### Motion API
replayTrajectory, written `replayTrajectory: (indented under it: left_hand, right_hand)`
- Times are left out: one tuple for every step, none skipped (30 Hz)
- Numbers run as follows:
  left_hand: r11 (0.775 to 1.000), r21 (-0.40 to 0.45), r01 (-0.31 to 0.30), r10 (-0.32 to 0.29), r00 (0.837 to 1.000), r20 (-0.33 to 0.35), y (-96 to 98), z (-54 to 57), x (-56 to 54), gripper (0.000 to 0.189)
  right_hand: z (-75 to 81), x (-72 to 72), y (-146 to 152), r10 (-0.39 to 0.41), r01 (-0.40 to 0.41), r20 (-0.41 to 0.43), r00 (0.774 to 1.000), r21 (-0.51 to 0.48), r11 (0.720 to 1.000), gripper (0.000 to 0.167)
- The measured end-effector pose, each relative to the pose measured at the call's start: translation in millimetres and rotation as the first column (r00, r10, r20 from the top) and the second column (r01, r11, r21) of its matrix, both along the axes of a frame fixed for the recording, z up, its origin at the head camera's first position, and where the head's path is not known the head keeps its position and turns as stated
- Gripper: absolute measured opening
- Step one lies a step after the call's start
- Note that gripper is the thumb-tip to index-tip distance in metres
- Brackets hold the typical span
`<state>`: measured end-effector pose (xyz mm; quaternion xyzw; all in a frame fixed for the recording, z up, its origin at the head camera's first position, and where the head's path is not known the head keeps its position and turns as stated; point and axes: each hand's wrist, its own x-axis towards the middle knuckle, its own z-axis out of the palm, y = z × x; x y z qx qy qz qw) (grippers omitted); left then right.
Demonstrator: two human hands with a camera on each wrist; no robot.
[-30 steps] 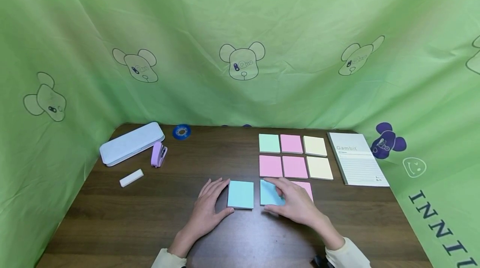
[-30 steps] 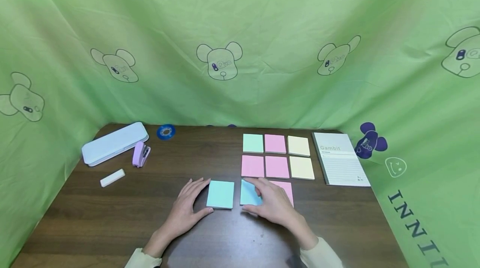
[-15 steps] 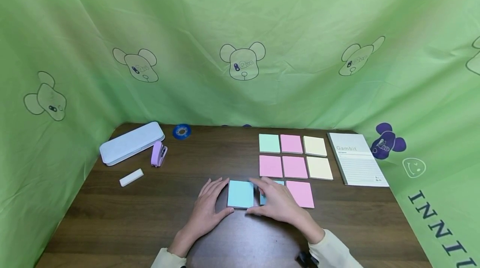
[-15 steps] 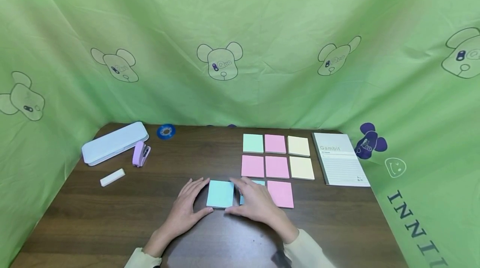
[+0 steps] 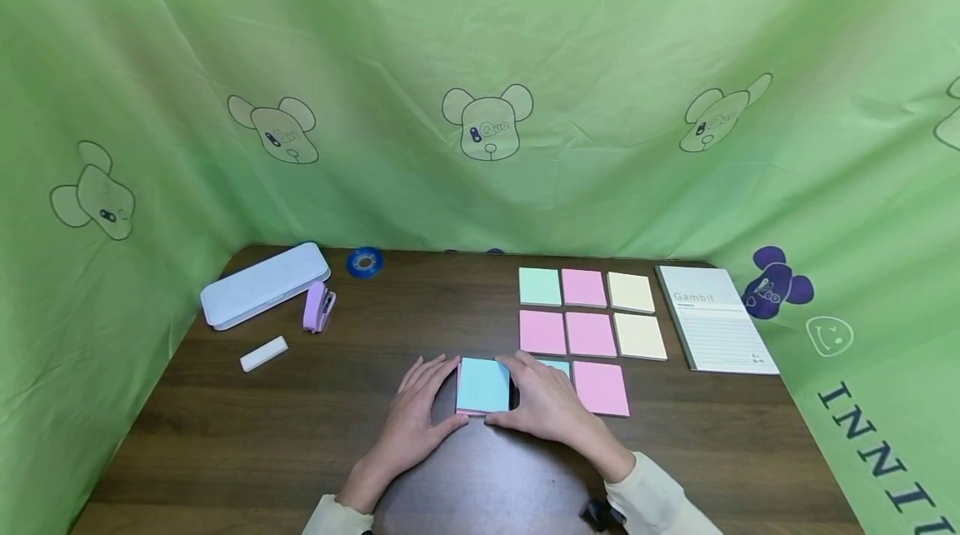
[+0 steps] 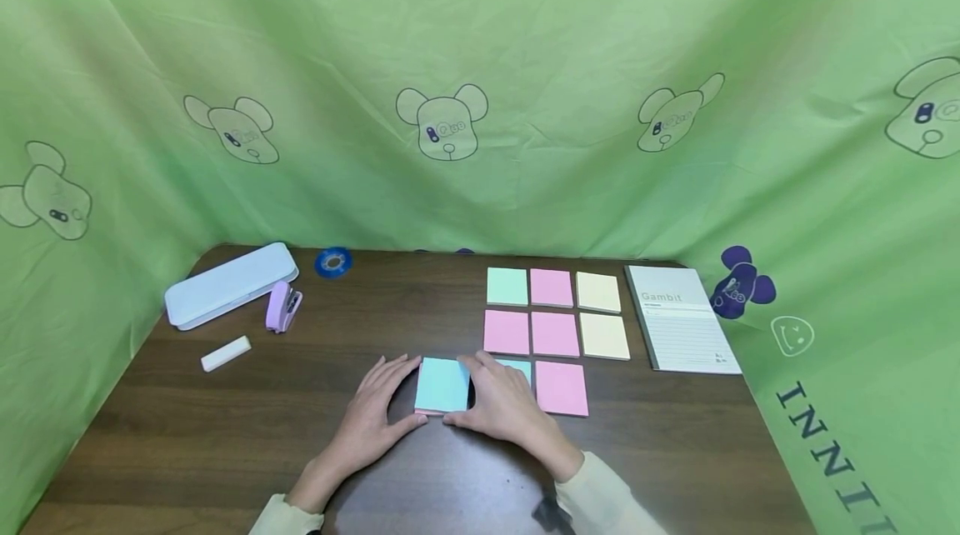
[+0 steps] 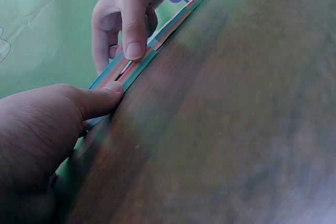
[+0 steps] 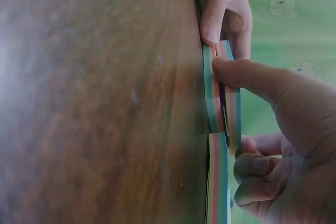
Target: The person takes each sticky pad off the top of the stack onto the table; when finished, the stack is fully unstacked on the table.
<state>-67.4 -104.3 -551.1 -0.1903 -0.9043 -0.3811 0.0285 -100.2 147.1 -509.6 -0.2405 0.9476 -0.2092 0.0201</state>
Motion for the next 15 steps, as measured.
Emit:
replayTrajectory:
  left_hand:
    - [1.0, -0.001, -0.001, 0.001, 1.0, 0.007, 0.2, 0.7, 0.1, 0.084]
    - [1.0, -0.002, -0.002, 0.002, 1.0, 0.012, 0.5, 1.2, 0.2, 0.084]
    - [1.0, -0.002, -0.003, 0.003, 1.0, 0.016, 0.7, 1.5, 0.3, 0.084]
    - [1.0, -0.003, -0.004, 0.004, 1.0, 0.019, 0.9, 1.8, 0.3, 0.083]
    - [1.0, -0.003, -0.004, 0.004, 1.0, 0.018, 1.2, 2.1, 0.3, 0.083]
    - [1.0, -0.002, -0.003, 0.003, 1.0, 0.015, 1.3, 2.2, 0.3, 0.082]
    - [1.0, 0.0, -0.003, 0.003, 1.0, 0.015, 1.5, 2.2, 0.4, 0.081]
    - [1.0, 0.001, -0.002, 0.002, 1.0, 0.013, 1.6, 2.2, 0.4, 0.081]
    - [1.0, 0.003, -0.001, 0.0, 1.0, 0.011, 1.6, 2.2, 0.5, 0.08]
    - [1.0, 0.003, 0.001, -0.001, 1.0, 0.006, 1.6, 1.9, 0.5, 0.079]
    - [1.0, 0.003, 0.002, -0.002, 1.0, -0.004, 1.6, 1.3, 0.6, 0.078]
    - [1.0, 0.004, 0.003, -0.003, 1.0, -0.012, 1.4, 0.5, 0.6, 0.077]
    - [1.0, 0.005, 0.004, -0.004, 1.0, -0.02, 1.2, 0.0, 0.6, 0.077]
    - [1.0, 0.006, 0.005, -0.005, 0.999, -0.035, 0.9, -0.8, 0.4, 0.077]
    - [1.0, 0.006, 0.006, -0.006, 0.999, -0.052, 0.6, -1.8, 0.3, 0.076]
  right_hand:
    - [0.5, 0.0, 0, -0.003, 0.003, -0.003, 1.0, -0.003, 1.0, 0.085]
    - [1.1, 0.0, 1, -0.006, 0.006, -0.007, 1.0, -0.005, 1.0, 0.085]
    - [1.9, -0.4, 2, -0.009, 0.009, -0.01, 1.0, -0.006, 1.0, 0.085]
    - [2.8, -0.7, 3, -0.014, 0.014, -0.015, 1.0, -0.005, 1.0, 0.086]
    - [3.9, -1.3, 4, -0.02, 0.02, -0.019, 1.0, -0.005, 1.0, 0.086]
    - [5.2, -2.1, 5, -0.027, 0.027, -0.019, 0.999, -0.005, 1.0, 0.087]
    - [6.4, -3.0, 6, -0.035, 0.035, -0.016, 0.999, -0.008, 0.999, 0.087]
    - [7.9, -4.3, 7, -0.043, 0.043, -0.014, 0.999, -0.011, 0.999, 0.088]
    - [9.7, -5.8, 8, -0.051, 0.05, -0.011, 0.999, -0.017, 0.999, 0.088]
    - [11.5, -7.5, 8, -0.058, 0.058, -0.009, 0.998, -0.024, 0.998, 0.088]
    - [13.3, -9.5, 9, -0.063, 0.063, -0.005, 0.998, -0.033, 0.997, 0.089]
    - [15.1, -11.8, 10, -0.065, 0.065, -0.002, 0.998, -0.041, 0.997, 0.089]
    - [16.8, -14.3, 11, -0.068, 0.068, 0.002, 0.998, -0.052, 0.996, 0.09]
    - [18.8, -17.0, 11, -0.07, 0.07, 0.005, 0.998, -0.06, 0.996, 0.09]
    - [20.5, -19.9, 11, -0.071, 0.072, 0.01, 0.997, -0.069, 0.995, 0.09]
